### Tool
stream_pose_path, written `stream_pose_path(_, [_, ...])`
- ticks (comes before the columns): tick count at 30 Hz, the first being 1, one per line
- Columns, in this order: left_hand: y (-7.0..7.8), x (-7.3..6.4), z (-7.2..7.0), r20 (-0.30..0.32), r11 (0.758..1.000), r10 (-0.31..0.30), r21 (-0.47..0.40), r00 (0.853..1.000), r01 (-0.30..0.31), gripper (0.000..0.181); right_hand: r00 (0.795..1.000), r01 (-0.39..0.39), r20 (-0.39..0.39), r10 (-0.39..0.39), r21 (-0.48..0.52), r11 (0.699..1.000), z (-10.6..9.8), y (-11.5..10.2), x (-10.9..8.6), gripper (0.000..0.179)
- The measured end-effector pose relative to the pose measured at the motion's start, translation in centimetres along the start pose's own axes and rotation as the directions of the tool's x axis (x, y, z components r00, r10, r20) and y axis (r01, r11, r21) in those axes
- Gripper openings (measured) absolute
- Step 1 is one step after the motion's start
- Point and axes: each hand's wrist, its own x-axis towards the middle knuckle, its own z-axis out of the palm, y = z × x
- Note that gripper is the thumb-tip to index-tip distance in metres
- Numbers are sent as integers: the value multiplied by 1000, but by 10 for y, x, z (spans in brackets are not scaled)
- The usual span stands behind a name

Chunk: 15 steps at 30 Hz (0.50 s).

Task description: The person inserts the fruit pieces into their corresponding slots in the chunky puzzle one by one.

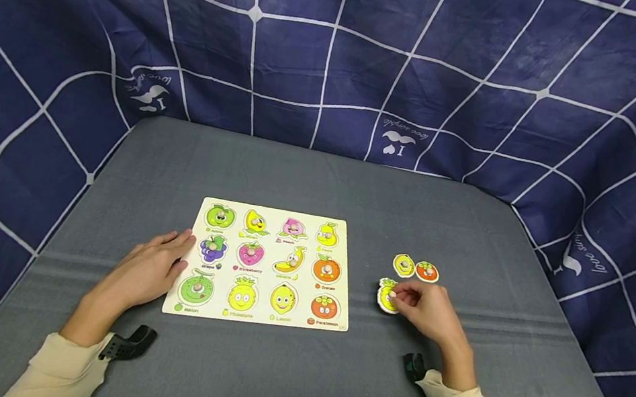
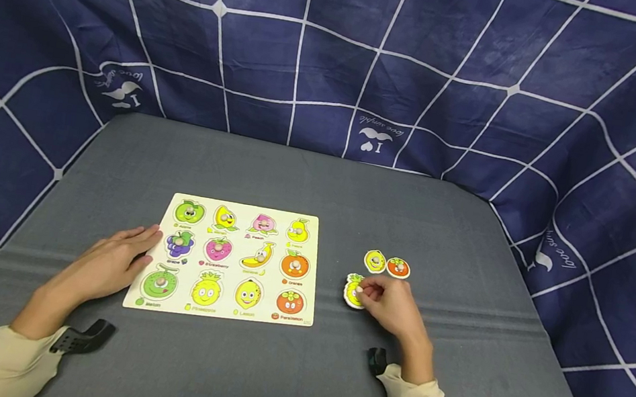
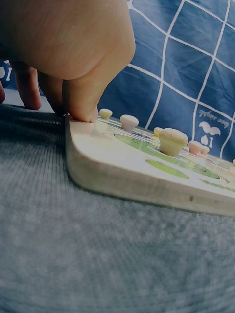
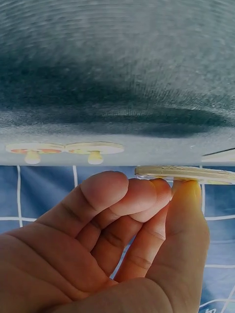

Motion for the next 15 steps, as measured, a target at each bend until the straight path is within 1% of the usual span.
stream_pose_path(11, [0,0,0,7,1000,-1,5,1000,1,48,999,28,41,-30,49,998,6,-5,5,4])
stream_pose_path(15, [0,1,0,5,1000,0,8,1000,0,48,997,51,48,-56,92,994,9,-9,7,4])
